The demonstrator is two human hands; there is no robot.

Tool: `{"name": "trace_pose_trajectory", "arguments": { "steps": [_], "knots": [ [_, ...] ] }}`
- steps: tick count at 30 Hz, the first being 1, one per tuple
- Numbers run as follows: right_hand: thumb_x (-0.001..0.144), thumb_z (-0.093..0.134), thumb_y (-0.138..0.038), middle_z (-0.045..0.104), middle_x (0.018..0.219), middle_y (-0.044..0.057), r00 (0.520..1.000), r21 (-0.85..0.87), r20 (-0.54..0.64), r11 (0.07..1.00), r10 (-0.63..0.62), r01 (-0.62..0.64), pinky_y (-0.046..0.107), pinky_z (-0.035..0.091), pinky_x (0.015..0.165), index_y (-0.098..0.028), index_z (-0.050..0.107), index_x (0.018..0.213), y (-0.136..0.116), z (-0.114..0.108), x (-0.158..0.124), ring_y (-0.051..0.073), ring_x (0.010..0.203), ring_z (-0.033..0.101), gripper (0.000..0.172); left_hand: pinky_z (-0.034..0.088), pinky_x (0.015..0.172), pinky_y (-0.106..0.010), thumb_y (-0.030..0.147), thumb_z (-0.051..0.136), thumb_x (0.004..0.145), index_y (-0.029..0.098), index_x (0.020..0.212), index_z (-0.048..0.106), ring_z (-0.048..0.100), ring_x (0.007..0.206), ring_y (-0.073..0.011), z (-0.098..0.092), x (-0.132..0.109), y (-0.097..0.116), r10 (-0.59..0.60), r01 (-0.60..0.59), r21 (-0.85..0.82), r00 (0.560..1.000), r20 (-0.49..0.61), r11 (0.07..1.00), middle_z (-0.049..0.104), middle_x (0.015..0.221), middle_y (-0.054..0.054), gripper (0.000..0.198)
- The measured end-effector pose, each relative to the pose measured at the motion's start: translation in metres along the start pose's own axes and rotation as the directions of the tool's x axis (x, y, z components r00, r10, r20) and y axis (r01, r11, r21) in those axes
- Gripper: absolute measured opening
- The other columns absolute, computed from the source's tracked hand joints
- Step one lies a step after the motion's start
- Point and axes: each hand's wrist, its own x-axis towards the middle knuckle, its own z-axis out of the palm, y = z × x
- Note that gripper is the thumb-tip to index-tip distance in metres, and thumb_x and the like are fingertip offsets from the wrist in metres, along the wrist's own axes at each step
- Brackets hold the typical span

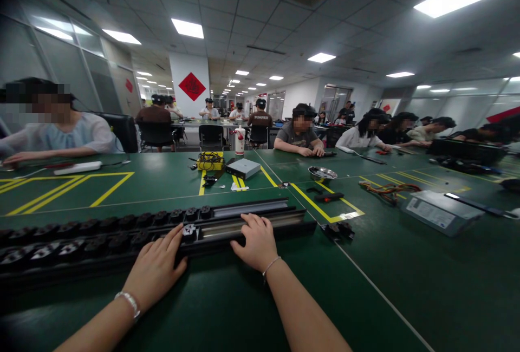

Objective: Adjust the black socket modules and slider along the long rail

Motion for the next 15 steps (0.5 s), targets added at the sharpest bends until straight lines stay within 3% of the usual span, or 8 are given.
{"name": "trace_pose_trajectory", "arguments": {
  "steps": [7, 15],
  "knots": [
    [0.073, 0.052, -0.047, 0.046, 0.129, 0.004, 1.000, 0.004, 0.012, 1.000, 0.007, -0.007, 0.041, 0.020, 0.098, -0.022, 0.061, 0.080, -0.0017, -0.0024, 0.0005, 0.022, 0.119, 0.035, 0.028, 0.034, 0.088, -0.039, 0.029, 0.036, 0.079, 0.018, 0.129, 0.040, 0.050, 0.100, -0.0216, -0.0057, 0.0021, 0.0001, -0.019, 0.021, -0.035, 0.998, 0.061, 0.999, 0.036, 0.138, -0.003, 0.051],
    [0.073, 0.052, -0.046, 0.046, 0.129, 0.004, 1.000, -0.003, 0.011, 1.000, 0.006, -0.006, 0.042, 0.020, 0.098, -0.021, 0.061, 0.081, -0.0009, -0.0018, 0.0004, 0.022, 0.119, 0.035, 0.027, 0.034, 0.086, -0.039, 0.031, 0.037, 0.079, 0.019, 0.128, 0.042, 0.052, 0.100, -0.0227, -0.0048, 0.0023, 0.0000, -0.015, 0.017, -0.034, 0.999, 0.048, 0.999, 0.038, 0.137, -0.003, 0.050]
  ]
}}
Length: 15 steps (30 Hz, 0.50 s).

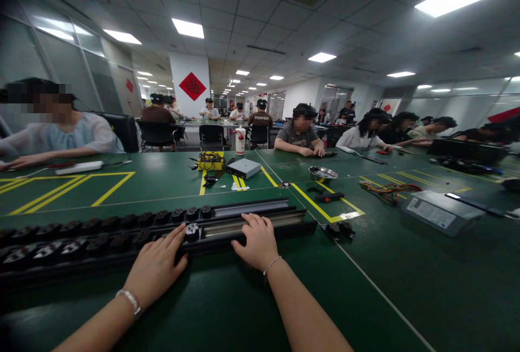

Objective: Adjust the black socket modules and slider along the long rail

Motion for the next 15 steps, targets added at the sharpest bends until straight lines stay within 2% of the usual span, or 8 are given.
{"name": "trace_pose_trajectory", "arguments": {
  "steps": [15],
  "knots": [
    [0.073, 0.053, -0.046, 0.047, 0.128, 0.004, 1.000, 0.001, 0.002, 1.000, 0.005, -0.005, 0.041, 0.021, 0.098, -0.021, 0.061, 0.080, -0.0007, -0.0013, 0.0002, 0.022, 0.119, 0.035, 0.027, 0.035, 0.087, -0.039, 0.032, 0.036, 0.079, 0.020, 0.128, 0.041, 0.052, 0.100, -0.0218, -0.0026, 0.0011, 0.0005, -0.018, 0.019, -0.023, 0.999, 0.029, 1.000, 0.035, 0.139, -0.002, 0.051]
  ]
}}
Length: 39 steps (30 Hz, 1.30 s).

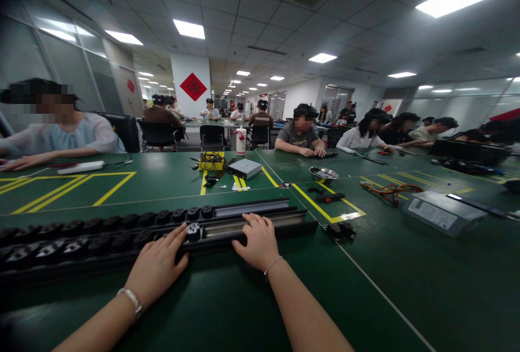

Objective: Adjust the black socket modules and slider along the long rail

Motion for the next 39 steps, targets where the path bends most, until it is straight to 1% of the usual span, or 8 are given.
{"name": "trace_pose_trajectory", "arguments": {
  "steps": [8, 13, 19, 24, 32, 39],
  "knots": [
    [0.073, 0.052, -0.046, 0.046, 0.129, 0.005, 1.000, -0.005, 0.012, 1.000, 0.002, -0.002, 0.041, 0.021, 0.098, -0.021, 0.062, 0.082, 0.0004, 0.0001, 0.0001, 0.022, 0.119, 0.035, 0.028, 0.033, 0.090, -0.039, 0.032, 0.037, 0.079, 0.022, 0.129, 0.041, 0.050, 0.104, -0.0222, -0.0001, 0.0003, 0.0009, -0.028, 0.028, -0.016, 1.000, 0.002, 0.999, 0.037, 0.138, -0.002, 0.051],
    [0.073, 0.053, -0.046, 0.047, 0.128, 0.004, 1.000, -0.005, -0.003, 1.000, -0.006, 0.006, 0.041, 0.021, 0.098, -0.021, 0.061, 0.081, 0.0011, 0.0013, 0.0001, 0.022, 0.119, 0.035, 0.027, 0.035, 0.088, -0.039, 0.032, 0.036, 0.079, 0.021, 0.128, 0.041, 0.052, 0.102, -0.0216, -0.0004, 0.0005, 0.0003, -0.012, 0.012, -0.020, 1.000, 0.001, 1.000, 0.036, 0.138, -0.002, 0.051],
    [0.073, 0.053, -0.046, 0.047, 0.128, 0.004, 1.000, -0.001, 0.000, 1.000, -0.002, 0.002, 0.042, 0.021, 0.097, -0.021, 0.061, 0.081, 0.0011, 0.0012, 0.0000, 0.022, 0.119, 0.036, 0.027, 0.035, 0.088, -0.039, 0.031, 0.037, 0.078, 0.023, 0.126, 0.043, 0.051, 0.104, -0.0219, -0.0005, 0.0009, 0.0010, -0.009, 0.009, -0.026, 1.000, -0.023, 1.000, 0.039, 0.137, -0.003, 0.049],
    [0.072, 0.053, -0.046, 0.047, 0.129, 0.004, 1.000, -0.002, 0.000, 1.000, 0.000, 0.000, 0.042, 0.021, 0.098, -0.022, 0.061, 0.080, 0.0006, 0.0007, -0.0001, 0.022, 0.119, 0.035, 0.027, 0.035, 0.087, -0.039, 0.030, 0.037, 0.077, 0.023, 0.126, 0.043, 0.051, 0.104, -0.0214, -0.0021, 0.0012, 0.0018, -0.027, 0.027, -0.030, 1.000, -0.004, 0.999, 0.038, 0.137, -0.002, 0.050],
    [0.073, 0.052, -0.047, 0.047, 0.129, 0.005, 1.000, -0.003, 0.006, 1.000, 0.003, -0.003, 0.042, 0.021, 0.098, -0.021, 0.061, 0.080, 0.0003, 0.0008, 0.0000, 0.023, 0.119, 0.035, 0.028, 0.034, 0.087, -0.038, 0.031, 0.038, 0.078, 0.023, 0.127, 0.042, 0.051, 0.105, -0.0218, -0.0005, 0.0013, 0.0009, -0.018, 0.018, -0.014, 1.000, -0.007, 1.000, 0.038, 0.137, -0.002, 0.049],
    [0.072, 0.053, -0.046, 0.047, 0.128, 0.003, 1.000, -0.003, -0.014, 1.000, -0.010, 0.010, 0.041, 0.022, 0.098, -0.021, 0.061, 0.078, 0.0012, 0.0007, 0.0001, 0.022, 0.118, 0.036, 0.027, 0.034, 0.088, -0.038, 0.031, 0.038, 0.079, 0.024, 0.128, 0.040, 0.051, 0.106, -0.0211, 0.0002, 0.0011, -0.0005, -0.012, 0.012, -0.003, 1.000, -0.003, 1.000, 0.036, 0.138, -0.002, 0.050]
  ]
}}
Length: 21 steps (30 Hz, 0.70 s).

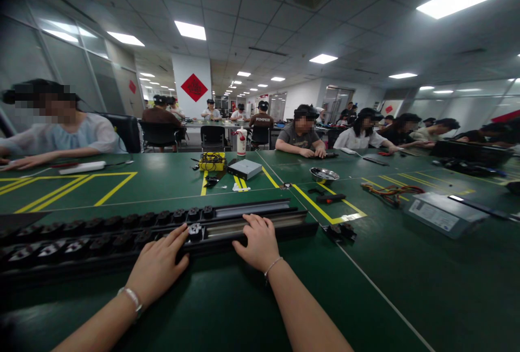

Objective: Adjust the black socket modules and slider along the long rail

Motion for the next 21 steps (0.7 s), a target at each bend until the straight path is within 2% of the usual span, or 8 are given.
{"name": "trace_pose_trajectory", "arguments": {
  "steps": [21],
  "knots": [
    [0.073, 0.051, -0.048, 0.047, 0.128, 0.003, 1.000, 0.001, -0.004, 1.000, -0.008, 0.008, 0.041, 0.021, 0.097, -0.022, 0.060, 0.079, 0.0015, 0.0021, 0.0004, 0.022, 0.119, 0.036, 0.028, 0.034, 0.086, -0.038, 0.031, 0.039, 0.077, 0.024, 0.129, 0.040, 0.052, 0.103, -0.0215, -0.0045, 0.0015, 0.0022, -0.008, 0.008, -0.015, 1.000, 0.028, 1.000, 0.039, 0.137, -0.002, 0.052]
  ]
}}
